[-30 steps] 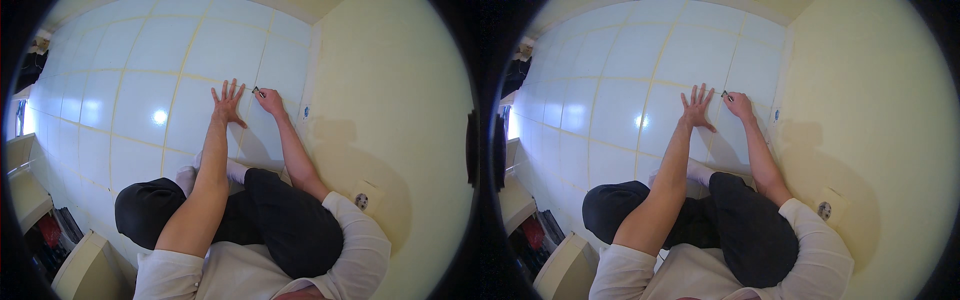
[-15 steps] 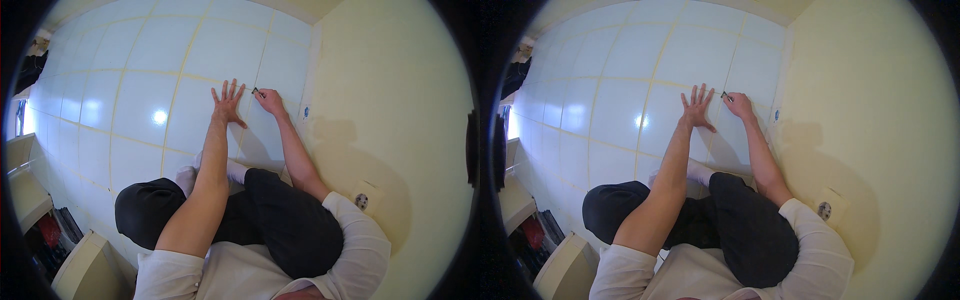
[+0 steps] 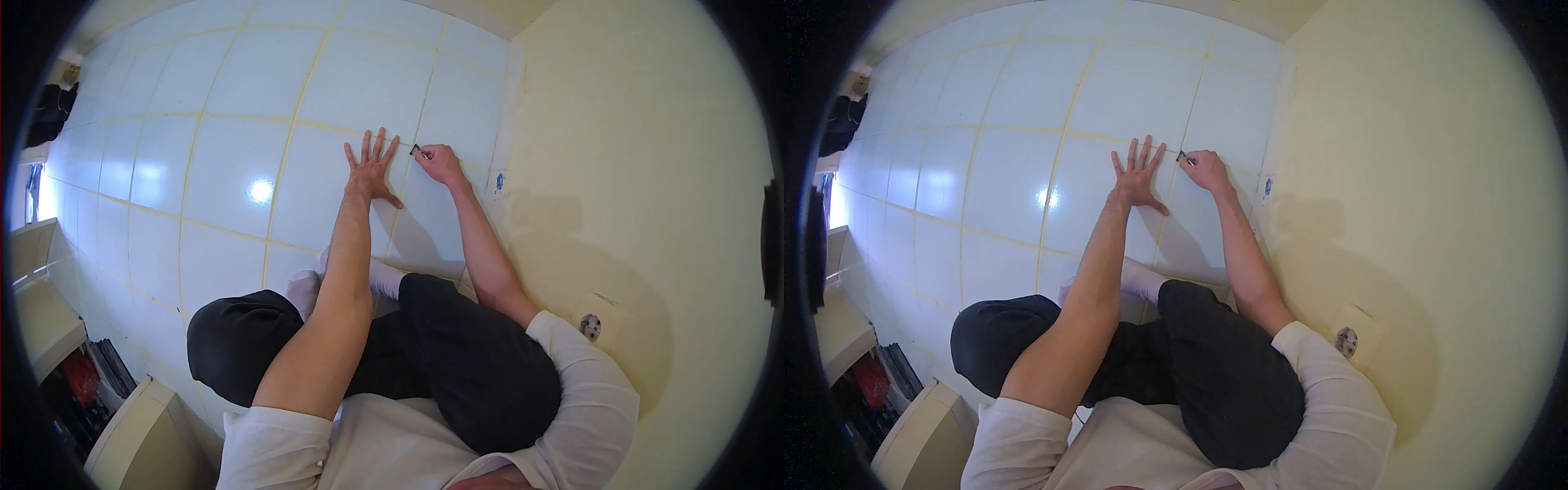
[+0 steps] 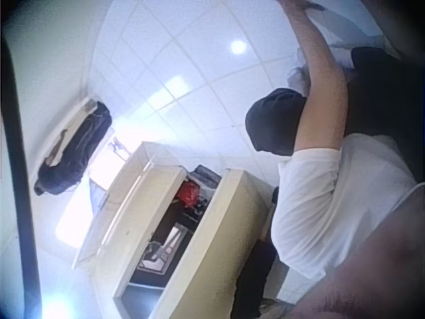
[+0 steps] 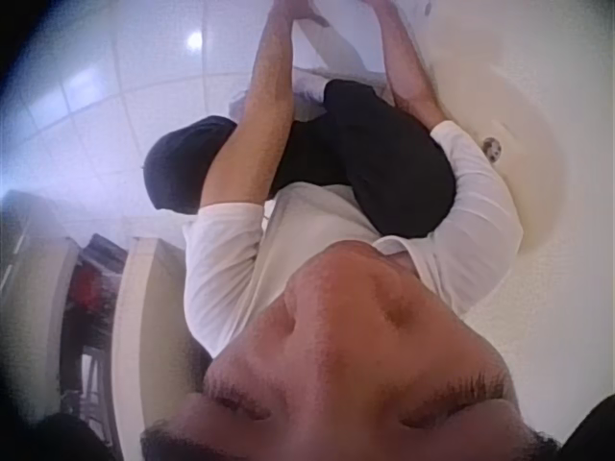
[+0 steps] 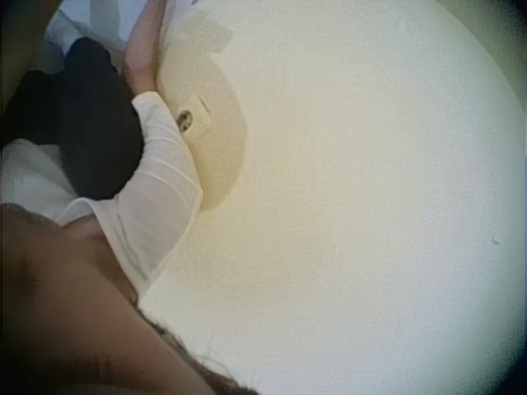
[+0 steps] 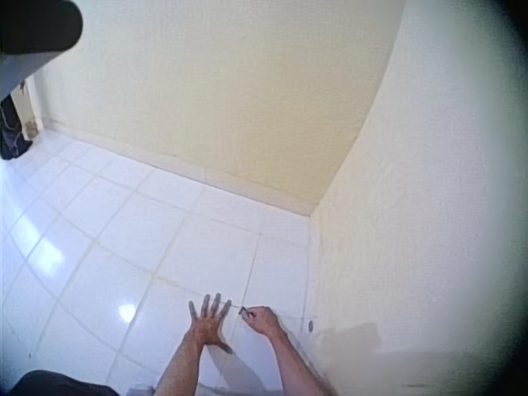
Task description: The person scrapes the grout lines between tiles using a small blade tool held in their hand while bracing themselves against the tiled surface.
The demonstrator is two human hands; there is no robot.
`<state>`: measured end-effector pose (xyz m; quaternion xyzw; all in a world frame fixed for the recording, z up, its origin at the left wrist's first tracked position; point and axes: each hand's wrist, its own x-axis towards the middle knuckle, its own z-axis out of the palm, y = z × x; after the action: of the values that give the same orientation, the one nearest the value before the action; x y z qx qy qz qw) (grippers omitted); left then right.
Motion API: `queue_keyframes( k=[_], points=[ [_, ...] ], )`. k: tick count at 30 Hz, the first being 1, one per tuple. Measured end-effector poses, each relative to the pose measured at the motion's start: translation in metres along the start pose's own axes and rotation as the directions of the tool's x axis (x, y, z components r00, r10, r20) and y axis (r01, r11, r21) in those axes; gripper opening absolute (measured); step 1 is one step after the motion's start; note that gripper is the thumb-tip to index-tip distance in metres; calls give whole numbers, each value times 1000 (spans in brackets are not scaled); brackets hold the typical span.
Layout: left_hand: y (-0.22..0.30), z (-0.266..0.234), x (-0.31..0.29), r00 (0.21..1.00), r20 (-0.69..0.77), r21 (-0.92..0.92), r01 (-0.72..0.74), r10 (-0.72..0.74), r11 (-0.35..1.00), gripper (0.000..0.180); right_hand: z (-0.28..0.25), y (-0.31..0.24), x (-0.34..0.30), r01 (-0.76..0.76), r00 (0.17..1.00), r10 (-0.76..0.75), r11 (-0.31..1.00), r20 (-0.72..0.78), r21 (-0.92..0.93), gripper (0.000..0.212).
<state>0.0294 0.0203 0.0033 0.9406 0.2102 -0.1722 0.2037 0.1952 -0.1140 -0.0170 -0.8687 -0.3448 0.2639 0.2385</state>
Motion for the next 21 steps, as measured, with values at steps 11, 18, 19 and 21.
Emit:
queue_keyframes(
  k=[11, 18, 19, 21],
  points=[
    [4, -1, 1, 1000, -11, -8, -4, 4, 1000, 170, 1, 1, -2, -11, 1000, 11, 1000, -23, 3, 36],
    [3, 0, -1, 1000, -23, -22, -5, 5, 1000, 170, -1, -3, 1, -53, 997, 52, 998, -50, -21, 36],
    [3, 0, -1, 1000, -24, -26, -6, 6, 1000, 170, -1, -1, 0, -52, 997, 51, 998, -50, -20, 36],
    [2, 0, -1, 1000, -29, -28, -6, 5, 1000, 170, -2, 3, -1, -43, 997, 41, 999, 59, 22, 36]
  ],
)
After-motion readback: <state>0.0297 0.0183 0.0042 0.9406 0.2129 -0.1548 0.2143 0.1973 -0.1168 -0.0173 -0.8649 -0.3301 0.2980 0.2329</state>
